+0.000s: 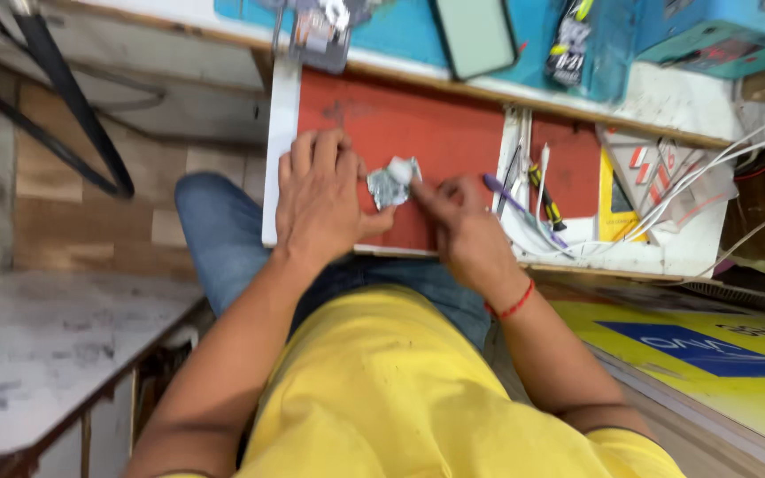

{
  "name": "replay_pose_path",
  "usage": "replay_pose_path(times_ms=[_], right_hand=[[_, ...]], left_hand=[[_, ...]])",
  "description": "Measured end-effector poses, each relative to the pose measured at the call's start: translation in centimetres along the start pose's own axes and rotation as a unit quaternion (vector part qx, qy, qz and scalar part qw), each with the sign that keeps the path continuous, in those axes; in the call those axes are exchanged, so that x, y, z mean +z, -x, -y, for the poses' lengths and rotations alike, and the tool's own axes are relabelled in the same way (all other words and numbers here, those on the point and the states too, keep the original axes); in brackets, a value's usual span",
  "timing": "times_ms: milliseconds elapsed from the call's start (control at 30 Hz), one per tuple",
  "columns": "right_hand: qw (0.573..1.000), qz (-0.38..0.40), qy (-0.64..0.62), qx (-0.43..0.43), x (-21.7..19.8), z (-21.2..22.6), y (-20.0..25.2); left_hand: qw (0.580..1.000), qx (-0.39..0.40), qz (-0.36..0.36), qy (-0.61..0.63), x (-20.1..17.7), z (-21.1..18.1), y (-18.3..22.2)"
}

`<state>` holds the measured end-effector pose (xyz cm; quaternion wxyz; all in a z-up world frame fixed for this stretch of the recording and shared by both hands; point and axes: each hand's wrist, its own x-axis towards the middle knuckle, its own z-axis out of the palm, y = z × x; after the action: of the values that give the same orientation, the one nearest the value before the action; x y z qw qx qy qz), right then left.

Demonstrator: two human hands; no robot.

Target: The person cleans a small electronic component with a cotton swab, then uses a screwdriver to remove screws from the back of a disassembled smartphone. They continue to unscrew and manipulate the phone's back cover and internal parts on a workbench.

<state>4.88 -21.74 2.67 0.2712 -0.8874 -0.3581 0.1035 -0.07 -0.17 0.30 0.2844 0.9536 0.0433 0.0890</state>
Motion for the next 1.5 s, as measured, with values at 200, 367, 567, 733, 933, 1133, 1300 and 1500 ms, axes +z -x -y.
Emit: replay_pose_path(times_ms=[200, 367, 567, 733, 933, 1133, 1300, 1500], right_hand=[[0.999, 0.020, -0.029, 0.022, 1.0, -0.1, 0.8], [0.998, 0.009, -0.038, 0.042, 1.2, 0.3, 1.1], [0.996, 0.020, -0.043, 0.075, 1.3, -0.2, 1.0], [0.996, -0.008, -0.089, 0.009, 0.4, 2.0, 2.4], [0.998, -0.066, -0.018, -0.008, -0.9, 3.4, 1.2], [0.997, 0.015, 0.036, 0.063, -0.1, 1.6, -0.9], [0.996, 0.031, 0.037, 0.073, 0.8, 1.8, 0.1], [0.999, 0.039, -0.024, 0.002, -1.6, 4.2, 1.1]], left_hand=[[1.000, -0.001, -0.009, 0.014, 0.7, 0.5, 0.5], [1.000, -0.004, -0.014, -0.012, 0.8, -0.1, 0.5], [0.998, -0.035, 0.015, -0.041, 0.2, -1.0, -0.1], [0.999, -0.032, 0.012, -0.032, -0.8, -1.7, -0.3], [0.995, -0.056, 0.055, -0.065, -1.8, -2.8, -0.6], [0.998, -0.038, 0.000, -0.046, -1.5, -2.8, -1.8], [0.994, -0.077, 0.061, -0.046, -0.6, -1.9, -0.1], [0.999, 0.012, -0.024, -0.040, -1.3, -2.0, -1.3]])
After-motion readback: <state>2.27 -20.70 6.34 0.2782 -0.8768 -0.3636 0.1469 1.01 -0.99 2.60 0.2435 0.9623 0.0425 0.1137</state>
